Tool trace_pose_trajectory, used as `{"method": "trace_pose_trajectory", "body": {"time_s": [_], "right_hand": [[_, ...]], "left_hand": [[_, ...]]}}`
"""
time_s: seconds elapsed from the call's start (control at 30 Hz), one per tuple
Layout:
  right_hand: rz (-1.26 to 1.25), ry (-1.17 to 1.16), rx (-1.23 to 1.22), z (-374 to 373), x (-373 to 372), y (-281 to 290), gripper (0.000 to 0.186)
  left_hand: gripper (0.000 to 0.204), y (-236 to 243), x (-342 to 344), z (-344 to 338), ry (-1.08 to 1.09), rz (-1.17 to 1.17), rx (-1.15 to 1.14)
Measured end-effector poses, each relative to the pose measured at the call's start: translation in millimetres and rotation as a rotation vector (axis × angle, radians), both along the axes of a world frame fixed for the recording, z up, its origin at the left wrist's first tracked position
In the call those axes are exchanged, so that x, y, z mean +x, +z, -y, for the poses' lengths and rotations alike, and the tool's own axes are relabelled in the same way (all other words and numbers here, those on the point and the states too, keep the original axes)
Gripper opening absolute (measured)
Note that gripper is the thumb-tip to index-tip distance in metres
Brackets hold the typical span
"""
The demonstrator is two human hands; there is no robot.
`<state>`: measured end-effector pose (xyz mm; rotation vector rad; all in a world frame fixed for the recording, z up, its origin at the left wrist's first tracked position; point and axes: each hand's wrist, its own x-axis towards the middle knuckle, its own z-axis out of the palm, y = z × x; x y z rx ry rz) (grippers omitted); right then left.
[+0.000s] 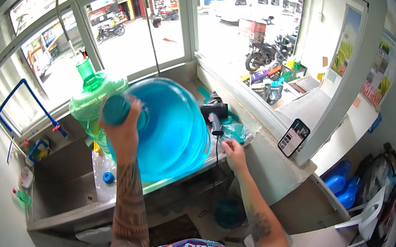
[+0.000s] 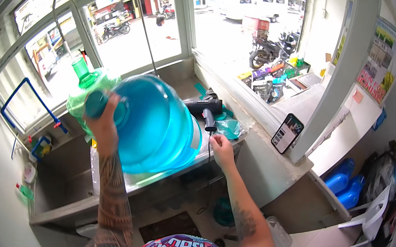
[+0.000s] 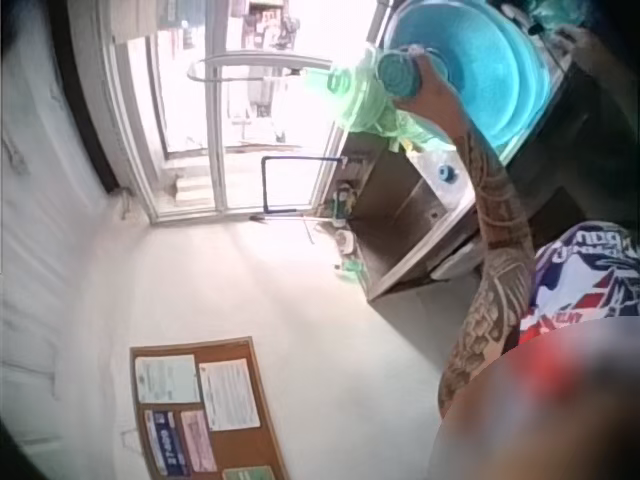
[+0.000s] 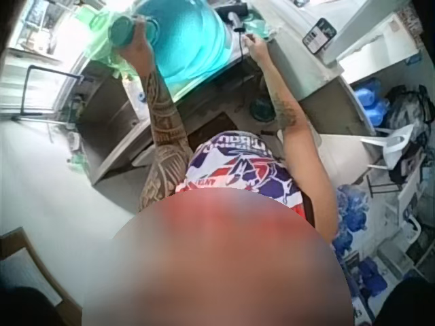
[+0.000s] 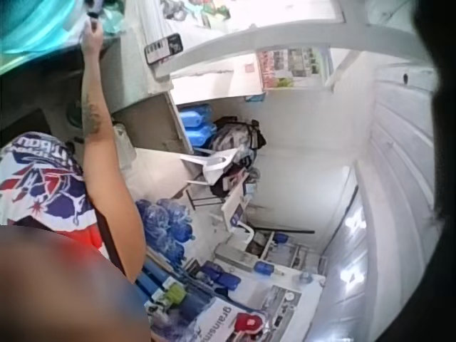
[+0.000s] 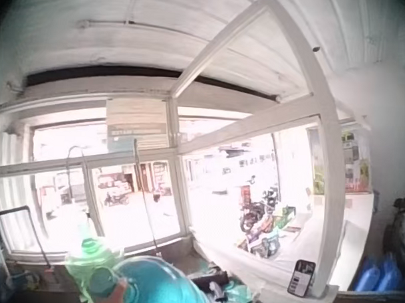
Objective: The person wraps a large water jug in a plastic bag, ties the bag, and places it on the floor. They then unwrap another jug, rinse it under a tap, and rewrap it.
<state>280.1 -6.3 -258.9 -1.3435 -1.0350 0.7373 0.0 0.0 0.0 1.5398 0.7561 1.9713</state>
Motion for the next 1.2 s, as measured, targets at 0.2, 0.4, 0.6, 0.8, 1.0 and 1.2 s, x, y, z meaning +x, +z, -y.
{"method": "trace_pose_trajectory", "body": {"time_s": [0.2, 0.4, 0.6, 0.8, 1.0, 1.2], "right_hand": [[0.073, -0.108, -0.184, -96.8, -26.6, 22.5, 0.065], [0.083, 0.011, -0.369, -94.9, -54.6, 25.3, 0.101], [-0.28, -0.176, -0.208, -47.1, -56.2, -6.6, 0.083], [-0.746, -0.37, 0.15, 24.6, -63.6, -61.2, 0.065], [-1.175, -0.568, 0.407, 76.7, -78.2, -114.3, 0.063], [-1.106, -0.791, -0.043, 242.3, -71.9, -185.0, 0.068]], "left_hand": [[0.03, -52.1, -64.7, 65.9, -0.052, 0.129, 0.121], [0.036, -78.6, -112.4, 78.5, -0.051, 0.289, 0.129], [0.04, -84.0, -124.1, 85.8, -0.273, 0.118, 0.202], [0.043, -78.9, -109.7, 68.0, -0.792, 0.03, 0.503], [0.045, -44.3, -84.6, 88.8, -1.259, -0.433, 0.744], [0.046, -107.3, -0.4, 147.1, -1.046, -0.319, 0.097]]}}
